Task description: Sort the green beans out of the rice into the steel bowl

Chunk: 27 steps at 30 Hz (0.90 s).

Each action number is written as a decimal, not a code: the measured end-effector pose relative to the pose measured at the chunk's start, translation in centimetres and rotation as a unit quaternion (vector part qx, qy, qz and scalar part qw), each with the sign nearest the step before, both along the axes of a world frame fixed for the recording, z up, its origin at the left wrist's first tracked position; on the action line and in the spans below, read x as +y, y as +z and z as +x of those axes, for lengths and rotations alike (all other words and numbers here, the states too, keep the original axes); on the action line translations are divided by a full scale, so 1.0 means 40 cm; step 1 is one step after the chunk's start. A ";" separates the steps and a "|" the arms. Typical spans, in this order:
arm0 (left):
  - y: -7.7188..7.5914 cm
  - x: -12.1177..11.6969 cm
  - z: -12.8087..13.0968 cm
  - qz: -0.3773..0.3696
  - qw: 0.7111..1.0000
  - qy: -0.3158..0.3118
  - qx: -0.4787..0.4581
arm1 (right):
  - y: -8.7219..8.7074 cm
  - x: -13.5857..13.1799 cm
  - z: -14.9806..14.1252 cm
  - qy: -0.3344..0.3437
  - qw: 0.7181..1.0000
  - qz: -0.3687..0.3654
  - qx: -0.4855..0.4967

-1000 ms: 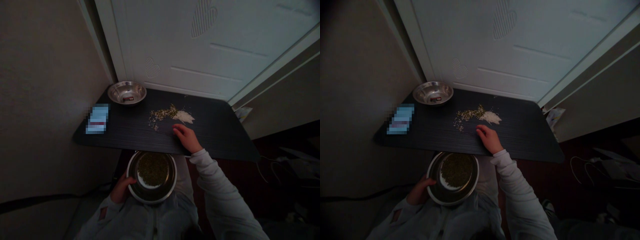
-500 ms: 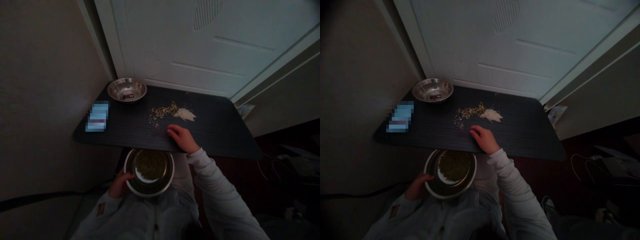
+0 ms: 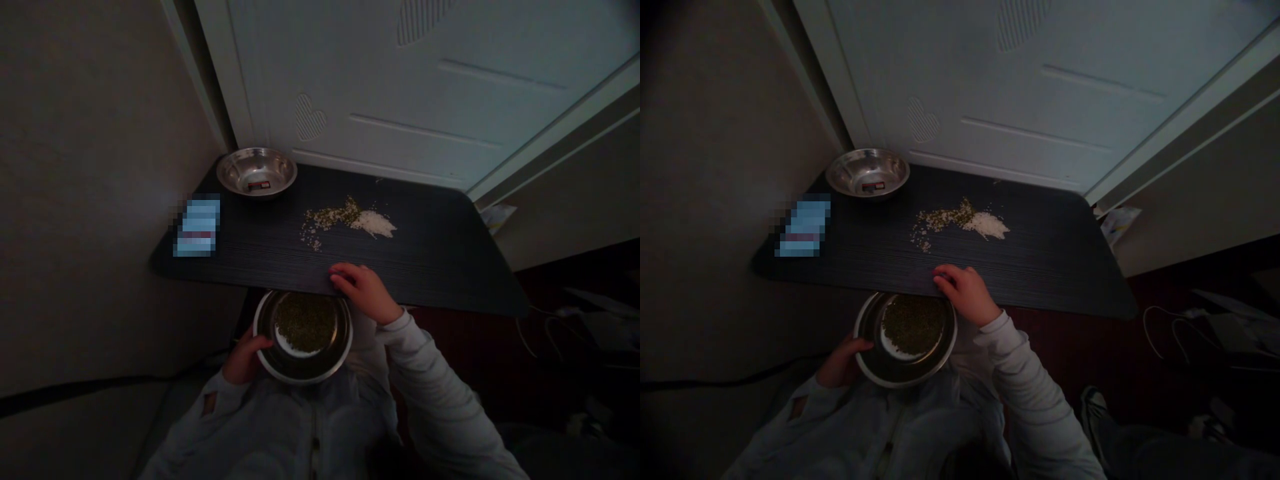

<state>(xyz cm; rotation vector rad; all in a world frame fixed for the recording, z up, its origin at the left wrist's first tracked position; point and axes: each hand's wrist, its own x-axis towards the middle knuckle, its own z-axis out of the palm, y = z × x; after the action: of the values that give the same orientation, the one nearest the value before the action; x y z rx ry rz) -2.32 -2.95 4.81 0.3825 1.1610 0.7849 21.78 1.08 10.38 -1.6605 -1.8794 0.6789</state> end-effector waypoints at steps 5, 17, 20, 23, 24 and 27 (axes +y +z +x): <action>0.008 0.004 0.006 0.008 1.000 0.000 -0.013 | -0.007 -0.002 0.000 -0.005 1.000 -0.001 0.020; -0.014 0.008 0.002 -0.005 1.000 -0.013 -0.010 | -0.037 0.036 0.004 -0.155 0.959 0.018 0.237; -0.008 0.007 0.007 0.001 1.000 0.000 -0.019 | -0.042 0.053 0.003 -0.168 0.961 0.039 0.218; -0.002 0.007 0.010 -0.002 1.000 0.006 -0.028 | -0.041 0.070 0.004 -0.172 0.965 0.050 0.194; -0.001 0.007 0.010 -0.003 0.999 0.004 -0.034 | -0.040 0.075 0.003 -0.172 0.966 0.053 0.185; 0.001 0.011 0.008 0.004 0.999 -0.004 -0.041 | -0.036 0.085 0.003 -0.166 0.972 0.051 0.161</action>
<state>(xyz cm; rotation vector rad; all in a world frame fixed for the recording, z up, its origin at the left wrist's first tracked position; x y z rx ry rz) -1.99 -2.50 4.84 0.3594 1.0798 0.7914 21.88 4.48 8.94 -1.6341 -1.3488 0.6515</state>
